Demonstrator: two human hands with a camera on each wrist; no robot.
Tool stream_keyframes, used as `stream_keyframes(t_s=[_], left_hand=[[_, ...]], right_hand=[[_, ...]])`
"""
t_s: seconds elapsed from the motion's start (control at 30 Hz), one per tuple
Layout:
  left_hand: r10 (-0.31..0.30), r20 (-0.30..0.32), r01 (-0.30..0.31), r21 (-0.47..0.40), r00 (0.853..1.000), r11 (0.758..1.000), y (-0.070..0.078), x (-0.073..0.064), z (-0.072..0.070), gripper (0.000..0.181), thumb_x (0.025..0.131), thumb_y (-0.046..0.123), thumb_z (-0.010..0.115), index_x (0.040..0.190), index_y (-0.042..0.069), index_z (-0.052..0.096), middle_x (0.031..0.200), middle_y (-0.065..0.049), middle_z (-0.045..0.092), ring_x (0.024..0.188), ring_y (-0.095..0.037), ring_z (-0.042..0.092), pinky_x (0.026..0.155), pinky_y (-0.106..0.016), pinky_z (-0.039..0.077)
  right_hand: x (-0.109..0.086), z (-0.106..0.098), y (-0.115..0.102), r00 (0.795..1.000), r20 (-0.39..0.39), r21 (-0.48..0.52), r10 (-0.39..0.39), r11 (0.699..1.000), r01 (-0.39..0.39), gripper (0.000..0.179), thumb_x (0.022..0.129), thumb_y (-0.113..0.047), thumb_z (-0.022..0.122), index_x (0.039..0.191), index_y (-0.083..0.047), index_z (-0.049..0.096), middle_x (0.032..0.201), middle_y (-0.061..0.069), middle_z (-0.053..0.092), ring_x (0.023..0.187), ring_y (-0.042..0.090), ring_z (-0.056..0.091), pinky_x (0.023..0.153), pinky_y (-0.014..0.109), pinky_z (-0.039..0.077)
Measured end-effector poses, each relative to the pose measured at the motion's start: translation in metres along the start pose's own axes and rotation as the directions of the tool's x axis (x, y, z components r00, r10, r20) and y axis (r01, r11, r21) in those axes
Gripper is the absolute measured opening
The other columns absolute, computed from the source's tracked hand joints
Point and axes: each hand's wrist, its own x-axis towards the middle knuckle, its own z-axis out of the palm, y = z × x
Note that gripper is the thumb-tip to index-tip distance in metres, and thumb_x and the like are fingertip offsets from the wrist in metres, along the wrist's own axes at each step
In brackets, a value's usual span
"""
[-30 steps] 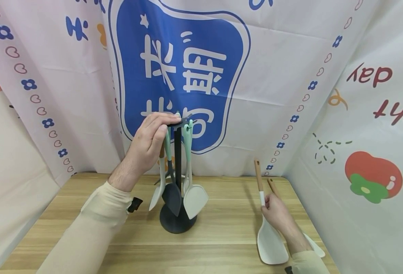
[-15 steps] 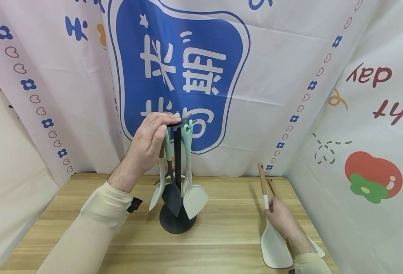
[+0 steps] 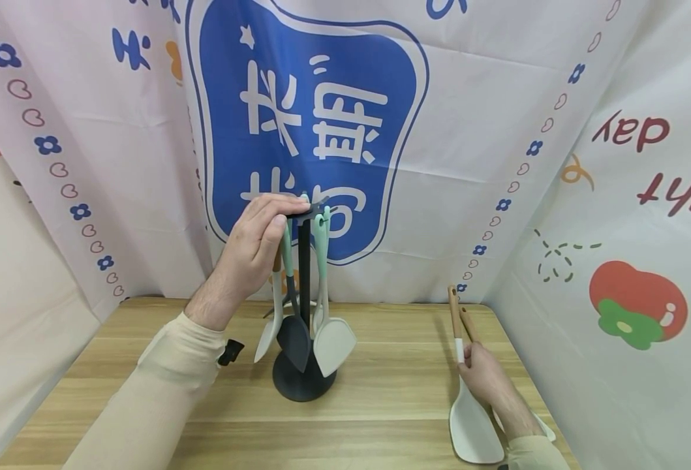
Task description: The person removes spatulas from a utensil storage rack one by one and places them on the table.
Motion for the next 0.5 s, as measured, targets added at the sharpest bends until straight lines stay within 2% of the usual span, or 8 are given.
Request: stream_keyframes(t_s=[0.17, 0.23, 0.33, 0.4, 0.5], left_hand=[[0.0, 0.001, 0.0, -0.001, 1.0, 1.0, 0.0, 0.0, 0.0, 0.052, 0.122, 0.024, 0.036, 0.154, 0.009, 0.074, 0.157, -0.012, 0.073, 0.155, -0.035, 0.061, 0.137, -0.055, 0.046], [0.0, 0.001, 0.0, 0.001, 1.0, 1.0, 0.0, 0.0, 0.0, 0.051, 0.122, 0.024, 0.037, 0.154, 0.009, 0.074, 0.157, -0.013, 0.073, 0.155, -0.036, 0.061, 0.137, -0.055, 0.046], [-0.001, 0.002, 0.001, 0.003, 1.0, 1.0, -0.001, 0.0, 0.0, 0.05, 0.122, 0.024, 0.038, 0.154, 0.01, 0.074, 0.157, -0.013, 0.073, 0.155, -0.036, 0.061, 0.138, -0.055, 0.046], [0.0, 0.002, 0.0, 0.003, 1.0, 1.0, -0.001, 0.001, 0.0, 0.05, 0.122, 0.023, 0.039, 0.154, 0.01, 0.074, 0.158, -0.013, 0.073, 0.155, -0.036, 0.061, 0.138, -0.055, 0.046], [0.004, 0.0, -0.004, 0.003, 1.0, 1.0, -0.001, 0.001, 0.0, 0.049, 0.121, 0.023, 0.04, 0.154, 0.01, 0.075, 0.158, -0.013, 0.073, 0.156, -0.036, 0.061, 0.138, -0.055, 0.045]], right_hand=[[0.0, 0.003, 0.003, 1.0, 0.002, -0.021, -0.011, 1.0, 0.011, 0.018, 0.107, -0.002, 0.07, 0.116, 0.012, 0.063, 0.097, 0.017, 0.071, 0.086, 0.025, 0.066, 0.073, 0.036, 0.055], [0.004, 0.006, 0.011, 1.0, 0.003, -0.018, -0.028, 0.999, 0.028, 0.019, 0.107, -0.003, 0.07, 0.117, 0.012, 0.064, 0.095, 0.017, 0.071, 0.084, 0.025, 0.065, 0.072, 0.036, 0.055], [0.021, 0.02, 0.044, 0.995, -0.016, -0.026, -0.096, 0.995, 0.096, 0.021, 0.106, -0.006, 0.07, 0.116, 0.012, 0.066, 0.091, 0.013, 0.07, 0.08, 0.023, 0.063, 0.068, 0.034, 0.053], [0.037, 0.033, 0.074, 0.989, -0.029, -0.035, -0.142, 0.989, 0.141, 0.021, 0.106, -0.008, 0.07, 0.116, 0.011, 0.068, 0.088, 0.01, 0.068, 0.076, 0.021, 0.061, 0.065, 0.032, 0.051], [0.06, 0.05, 0.112, 0.989, -0.041, -0.068, -0.141, 0.988, 0.138, 0.02, 0.105, -0.013, 0.073, 0.115, 0.004, 0.072, 0.087, 0.004, 0.069, 0.076, 0.016, 0.062, 0.065, 0.029, 0.051]])
